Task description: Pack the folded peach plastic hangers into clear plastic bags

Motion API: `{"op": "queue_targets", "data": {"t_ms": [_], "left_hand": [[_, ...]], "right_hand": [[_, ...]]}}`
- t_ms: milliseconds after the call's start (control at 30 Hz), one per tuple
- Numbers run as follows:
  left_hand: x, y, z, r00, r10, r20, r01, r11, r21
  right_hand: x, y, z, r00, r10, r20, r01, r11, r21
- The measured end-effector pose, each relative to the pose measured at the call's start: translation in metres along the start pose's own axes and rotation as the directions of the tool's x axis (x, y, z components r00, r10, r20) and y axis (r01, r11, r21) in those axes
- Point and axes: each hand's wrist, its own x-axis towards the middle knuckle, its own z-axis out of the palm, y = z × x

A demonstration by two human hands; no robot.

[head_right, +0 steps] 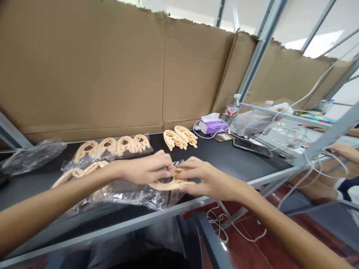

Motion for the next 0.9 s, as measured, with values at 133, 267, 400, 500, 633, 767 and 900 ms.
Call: {"op": "queue_targets", "data": {"t_ms": [133,267,400,500,633,767,900], "left_hand": [[0.007,0.01,0.005,0.999,0.041,-0.014,-0.04,0.998,0.038],[-0.003,0.001,0.007,0.993,-0.018,-0.116,0.024,0.998,0.054],[-0.045,-0.012,0.01,0.957,-0.25,-0.149,0.257,0.966,0.026],[-0.083,-0.01,0.015,0.892,-0.442,-0.092,0.451,0.883,0.132],[-0.113,0.0,0.02,0.861,-0.508,0.015,0.498,0.849,0.18],[-0.12,0.004,0.022,0.854,-0.516,0.065,0.502,0.851,0.154],[-0.118,0.004,0.024,0.852,-0.515,0.094,0.499,0.853,0.155]], "right_hand": [[0.017,0.001,0.025,0.989,0.021,-0.146,-0.003,0.993,0.122],[0.018,0.003,0.052,0.963,0.049,-0.266,-0.014,0.991,0.131],[0.01,0.006,0.066,0.957,0.057,-0.285,-0.034,0.996,0.086],[0.005,0.008,0.07,0.958,0.086,-0.273,-0.068,0.995,0.075],[-0.003,0.009,0.067,0.958,0.178,-0.226,-0.169,0.984,0.059],[-0.007,0.012,0.061,0.924,0.342,-0.172,-0.349,0.937,-0.01],[-0.004,0.016,0.058,0.908,0.402,-0.118,-0.401,0.916,0.026]]}}
